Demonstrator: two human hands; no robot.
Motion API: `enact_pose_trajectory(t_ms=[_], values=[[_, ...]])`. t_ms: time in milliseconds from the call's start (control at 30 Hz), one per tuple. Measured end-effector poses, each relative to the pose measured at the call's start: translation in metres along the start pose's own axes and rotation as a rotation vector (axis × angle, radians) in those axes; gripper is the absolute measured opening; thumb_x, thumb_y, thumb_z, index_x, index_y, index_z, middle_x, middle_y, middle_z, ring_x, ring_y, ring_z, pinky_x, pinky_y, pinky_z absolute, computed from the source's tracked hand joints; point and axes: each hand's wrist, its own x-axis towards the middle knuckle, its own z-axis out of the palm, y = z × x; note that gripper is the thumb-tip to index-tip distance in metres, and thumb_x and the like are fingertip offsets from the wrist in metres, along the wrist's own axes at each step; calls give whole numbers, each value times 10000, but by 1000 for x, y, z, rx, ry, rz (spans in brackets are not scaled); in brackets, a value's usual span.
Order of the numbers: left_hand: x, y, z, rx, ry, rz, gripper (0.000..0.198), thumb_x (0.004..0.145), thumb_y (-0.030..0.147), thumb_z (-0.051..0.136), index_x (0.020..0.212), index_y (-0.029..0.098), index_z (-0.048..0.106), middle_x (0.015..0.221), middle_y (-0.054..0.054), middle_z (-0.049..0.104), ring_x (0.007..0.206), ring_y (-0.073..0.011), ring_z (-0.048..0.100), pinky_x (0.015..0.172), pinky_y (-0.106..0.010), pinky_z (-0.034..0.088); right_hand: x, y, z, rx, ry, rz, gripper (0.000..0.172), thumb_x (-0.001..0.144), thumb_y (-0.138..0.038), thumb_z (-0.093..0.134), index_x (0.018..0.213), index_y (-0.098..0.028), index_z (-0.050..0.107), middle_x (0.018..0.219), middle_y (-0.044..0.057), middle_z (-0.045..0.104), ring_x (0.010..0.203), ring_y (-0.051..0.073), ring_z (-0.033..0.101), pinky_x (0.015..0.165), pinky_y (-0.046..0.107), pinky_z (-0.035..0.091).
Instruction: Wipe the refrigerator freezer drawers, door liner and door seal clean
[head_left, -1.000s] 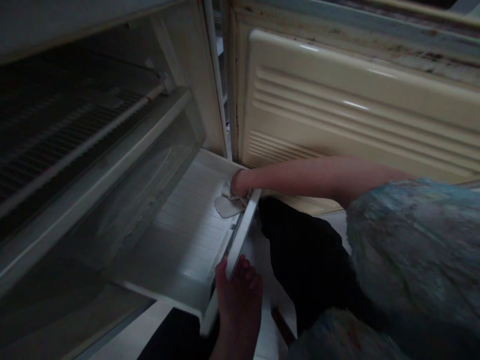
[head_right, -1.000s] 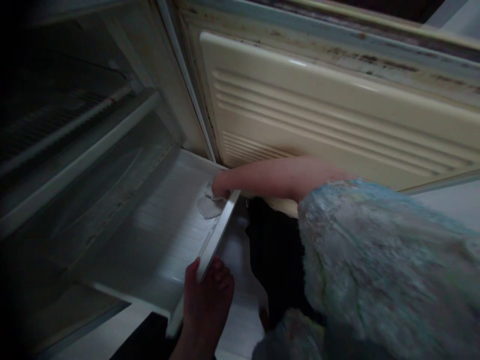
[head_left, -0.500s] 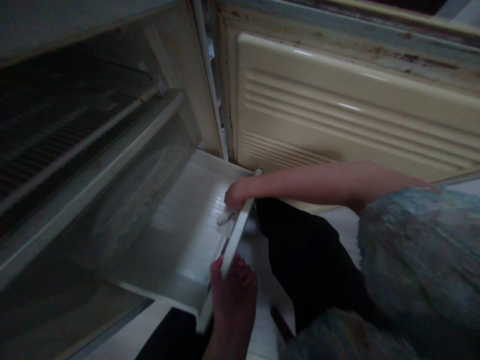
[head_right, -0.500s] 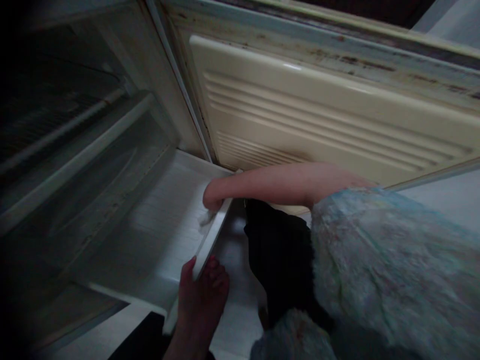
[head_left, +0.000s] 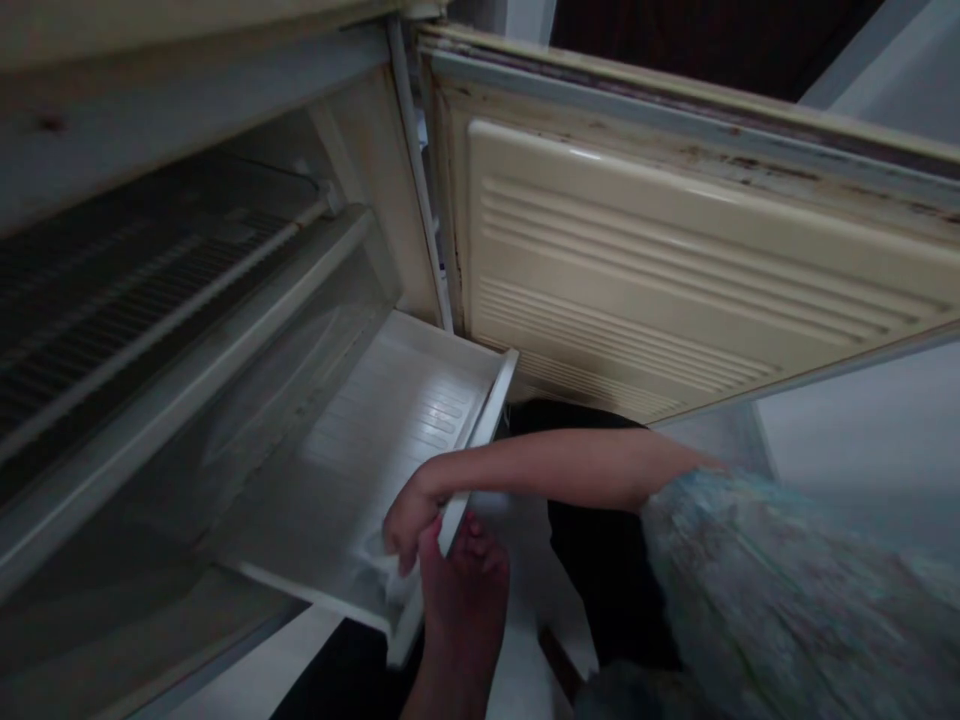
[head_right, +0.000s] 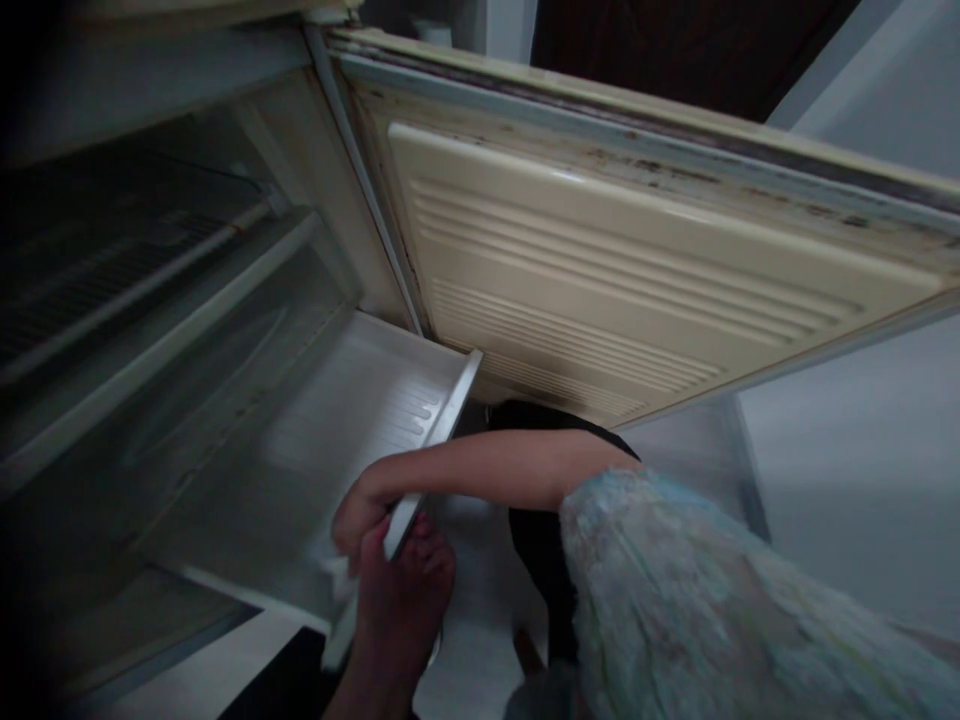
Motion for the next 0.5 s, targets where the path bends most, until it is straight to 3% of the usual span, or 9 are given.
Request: enact_pose_trajectory(t_ms=[67, 133, 233, 300, 367, 433, 500], values=[[0, 1, -1, -13, -15, 14, 196, 1007, 281, 510, 937, 119, 595, 808, -18, 583, 507, -73, 442, 401, -189, 357, -5, -12, 3, -42, -99, -58, 337, 943, -296, 730, 674, -131, 611, 670, -20, 614, 681, 123, 601, 661, 227, 516], [-1, 4, 0, -50, -47, 6, 187, 1029, 289, 504, 981, 135, 598, 874, -39, 629, 525, -81, 465, 414, -188, 386, -21, -25, 0, -109, 46, -74, 364, 1000, -341, 646, 696, -147, 595, 692, -4, 628, 702, 136, 601, 630, 231, 443], [-5, 10, 7, -143, -53, -33, 228, 1046, 299, 485, 895, 153, 573, 726, -2, 557, 529, -101, 487, 421, -187, 402, -58, -43, -11, -155, 577, 25, 374, 1072, -471, 448, 946, -181, 646, 848, 37, 702, 768, 179, 644, 604, 279, 368], [-10, 18, 13, -172, -35, -46, 196, 1036, 262, 491, 923, 137, 592, 753, -18, 586, 524, -90, 485, 426, -177, 405, -82, -49, -22, -142, 880, 68, 394, 1093, -465, 361, 1016, -193, 635, 874, 35, 710, 770, 177, 649, 621, 285, 367], [-14, 29, 18, -181, -38, -61, 226, 1028, 233, 486, 1114, 79, 626, 858, -73, 648, 507, -61, 470, 423, -157, 396, -100, -46, -36, -112, 1159, 79, 374, 1099, -414, 347, 970, -185, 614, 835, 23, 684, 764, 158, 634, 661, 268, 389], [-17, 43, 21, -210, -62, -78, 369, 1034, 236, 463, 1302, 10, 578, 817, -71, 635, 491, -50, 479, 421, -148, 386, -111, -31, -55, -39, 1426, 82, 368, 1093, -393, 363, 887, -182, 582, 774, 16, 635, 740, 147, 603, 669, 251, 394], [-17, 60, 23, -246, -70, -65, 437, 1041, 239, 444, 1375, -30, 527, 777, -53, 613, 489, -49, 508, 417, -146, 377, -118, -9, -75, 57, 1691, 84, 383, 1081, -411, 386, 816, -186, 546, 719, 8, 580, 703, 146, 558, 654, 249, 377]])
